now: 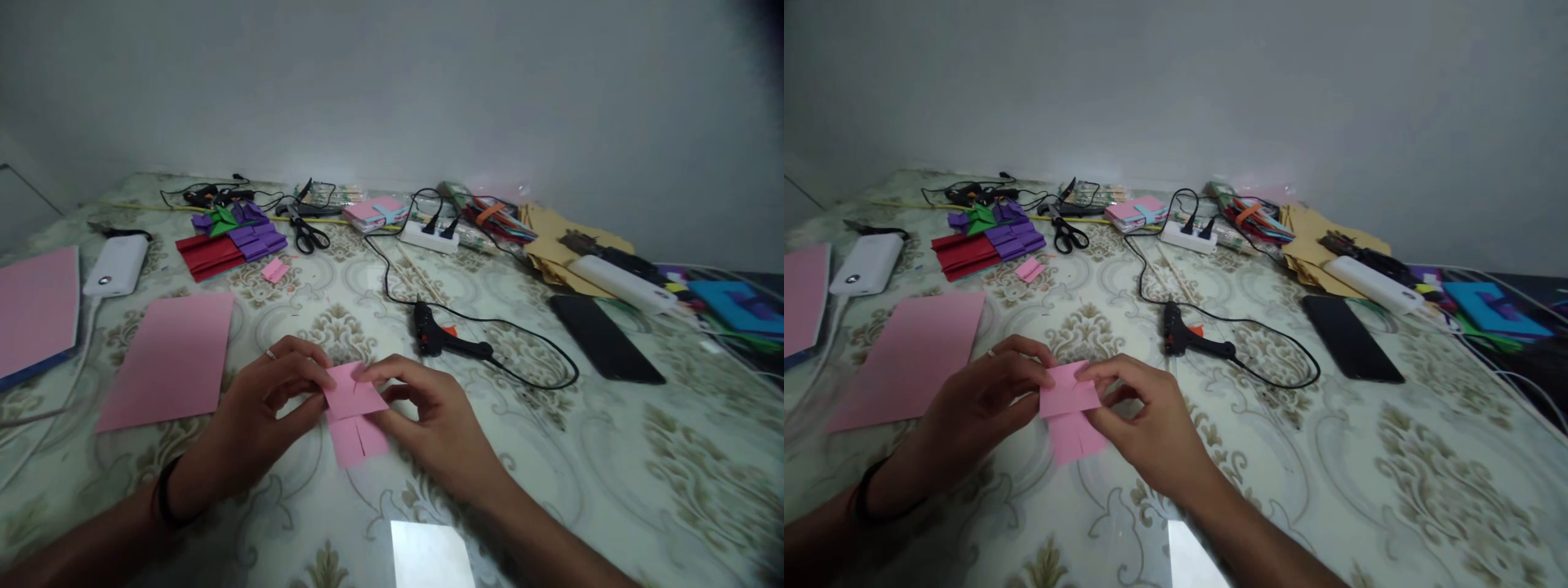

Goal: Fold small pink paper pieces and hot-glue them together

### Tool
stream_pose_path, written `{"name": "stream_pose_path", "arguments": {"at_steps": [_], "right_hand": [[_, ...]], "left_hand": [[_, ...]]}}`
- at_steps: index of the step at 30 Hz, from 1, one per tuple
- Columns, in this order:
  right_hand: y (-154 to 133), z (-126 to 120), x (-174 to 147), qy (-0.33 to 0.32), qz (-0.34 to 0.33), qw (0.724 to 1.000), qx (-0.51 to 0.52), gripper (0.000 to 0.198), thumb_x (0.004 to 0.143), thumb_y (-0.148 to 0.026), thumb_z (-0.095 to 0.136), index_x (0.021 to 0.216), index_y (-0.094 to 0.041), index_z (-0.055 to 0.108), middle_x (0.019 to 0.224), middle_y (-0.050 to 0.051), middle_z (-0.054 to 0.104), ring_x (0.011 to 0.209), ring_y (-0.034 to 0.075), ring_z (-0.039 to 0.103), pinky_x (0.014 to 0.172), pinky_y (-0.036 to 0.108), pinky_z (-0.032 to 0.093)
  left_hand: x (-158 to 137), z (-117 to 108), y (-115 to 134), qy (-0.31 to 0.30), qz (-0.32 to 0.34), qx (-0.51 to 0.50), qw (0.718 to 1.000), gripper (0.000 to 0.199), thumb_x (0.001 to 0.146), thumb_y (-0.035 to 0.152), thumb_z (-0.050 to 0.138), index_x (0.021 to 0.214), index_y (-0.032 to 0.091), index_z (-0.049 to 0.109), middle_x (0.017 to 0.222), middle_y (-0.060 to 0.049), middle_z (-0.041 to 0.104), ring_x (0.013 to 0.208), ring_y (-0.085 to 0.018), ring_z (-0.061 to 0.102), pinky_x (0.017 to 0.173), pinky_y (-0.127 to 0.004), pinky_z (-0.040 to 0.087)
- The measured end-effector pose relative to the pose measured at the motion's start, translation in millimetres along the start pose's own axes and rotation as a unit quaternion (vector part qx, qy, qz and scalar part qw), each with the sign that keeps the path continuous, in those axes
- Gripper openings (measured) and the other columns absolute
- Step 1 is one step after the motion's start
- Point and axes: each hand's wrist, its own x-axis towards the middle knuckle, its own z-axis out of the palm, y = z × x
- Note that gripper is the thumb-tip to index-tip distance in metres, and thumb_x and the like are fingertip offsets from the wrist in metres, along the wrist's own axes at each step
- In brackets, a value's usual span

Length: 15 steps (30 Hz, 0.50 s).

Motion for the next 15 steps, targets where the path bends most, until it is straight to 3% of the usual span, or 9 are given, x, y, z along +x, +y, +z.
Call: {"name": "stream_pose_path", "arguments": {"at_steps": [8, 11, 15], "right_hand": [[4.9, -2.3, 2.4, -0.052, 0.048, 0.992, 0.104, 0.014, 0.083, -0.024, 0.079, 0.097, -0.025, 0.079, 0.095, 0.002, 0.081, 0.086, 0.016, 0.074, 0.074, 0.026, 0.058], [5.7, -2.8, 2.5, -0.054, 0.029, 0.99, 0.129, 0.016, 0.081, -0.017, 0.077, 0.094, -0.025, 0.079, 0.095, 0.001, 0.081, 0.084, 0.014, 0.074, 0.071, 0.023, 0.056], [5.6, -1.0, 1.9, -0.043, -0.001, 0.99, 0.134, 0.016, 0.081, -0.014, 0.077, 0.092, -0.026, 0.079, 0.094, 0.0, 0.081, 0.084, 0.013, 0.073, 0.072, 0.022, 0.056]], "left_hand": [[0.8, -2.0, 6.2, -0.022, 0.037, 0.003, 0.999, 0.018, 0.089, 0.005, 0.065, 0.092, 0.022, 0.07, 0.108, -0.003, 0.061, 0.1, -0.013, 0.067, 0.088, -0.02, 0.061], [-1.4, -2.4, 4.4, -0.027, 0.049, 0.033, 0.998, 0.027, 0.086, -0.001, 0.063, 0.094, 0.024, 0.068, 0.111, -0.002, 0.059, 0.104, -0.013, 0.065, 0.09, -0.021, 0.06], [-3.8, -2.3, -2.0, -0.035, 0.053, 0.043, 0.997, 0.024, 0.087, 0.004, 0.072, 0.098, 0.025, 0.069, 0.116, -0.003, 0.058, 0.106, -0.015, 0.066, 0.091, -0.023, 0.059]]}}
